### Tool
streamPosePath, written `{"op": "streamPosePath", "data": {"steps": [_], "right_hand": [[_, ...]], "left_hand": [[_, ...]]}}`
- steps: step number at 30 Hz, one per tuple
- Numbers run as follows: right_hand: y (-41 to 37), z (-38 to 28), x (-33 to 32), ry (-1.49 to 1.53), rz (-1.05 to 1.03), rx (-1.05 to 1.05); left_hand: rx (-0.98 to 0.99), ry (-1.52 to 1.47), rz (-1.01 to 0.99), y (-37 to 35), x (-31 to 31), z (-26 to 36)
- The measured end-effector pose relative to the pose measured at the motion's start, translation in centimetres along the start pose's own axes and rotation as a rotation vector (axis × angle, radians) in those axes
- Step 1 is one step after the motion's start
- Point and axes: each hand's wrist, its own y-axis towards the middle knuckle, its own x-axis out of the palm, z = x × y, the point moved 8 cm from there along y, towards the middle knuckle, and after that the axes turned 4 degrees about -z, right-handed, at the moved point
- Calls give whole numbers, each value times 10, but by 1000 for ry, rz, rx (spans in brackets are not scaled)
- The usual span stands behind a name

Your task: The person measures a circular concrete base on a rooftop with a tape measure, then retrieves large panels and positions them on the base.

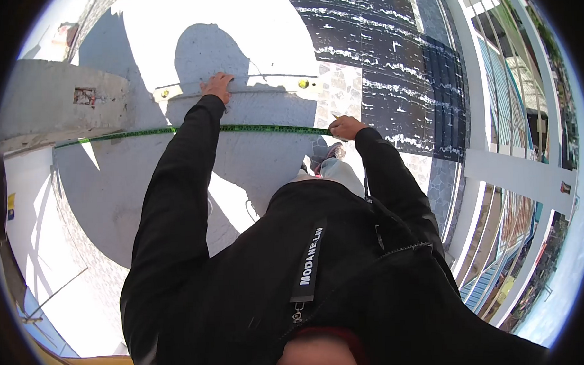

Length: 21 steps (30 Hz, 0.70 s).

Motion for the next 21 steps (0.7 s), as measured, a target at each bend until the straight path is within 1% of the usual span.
{"op": "streamPosePath", "data": {"steps": [1, 2, 3, 4, 6, 7, 12, 16, 18, 21], "right_hand": [[-1, -2, -1, -15, 7, -27], [-1, 3, 1, -23, -4, 61], [5, 10, 5, -28, -19, 27], [5, 11, 5, -16, -25, 49], [-1, 0, 1, -36, 4, 16], [-1, 3, 2, -33, 13, 26], [3, 6, 4, -17, 35, 24], [2, 8, 5, -56, 42, 58], [2, 4, 4, -79, 41, 13], [2, 7, 4, -14, 41, 25]], "left_hand": [[4, 10, -16, -1, -1, 2], [10, -3, 11, 2, 1, 1], [14, 16, -3, 6, 6, 0], [19, 13, 12, 5, 3, 2], [26, 27, 29, 6, 4, 1], [52, 33, 23, 6, 5, 5], [62, 48, 66, 3, 1, 3], [58, 50, 44, 4, 3, 4], [77, 74, 91, 4, 1, 4], [75, 78, 92, 5, 2, 3]]}}
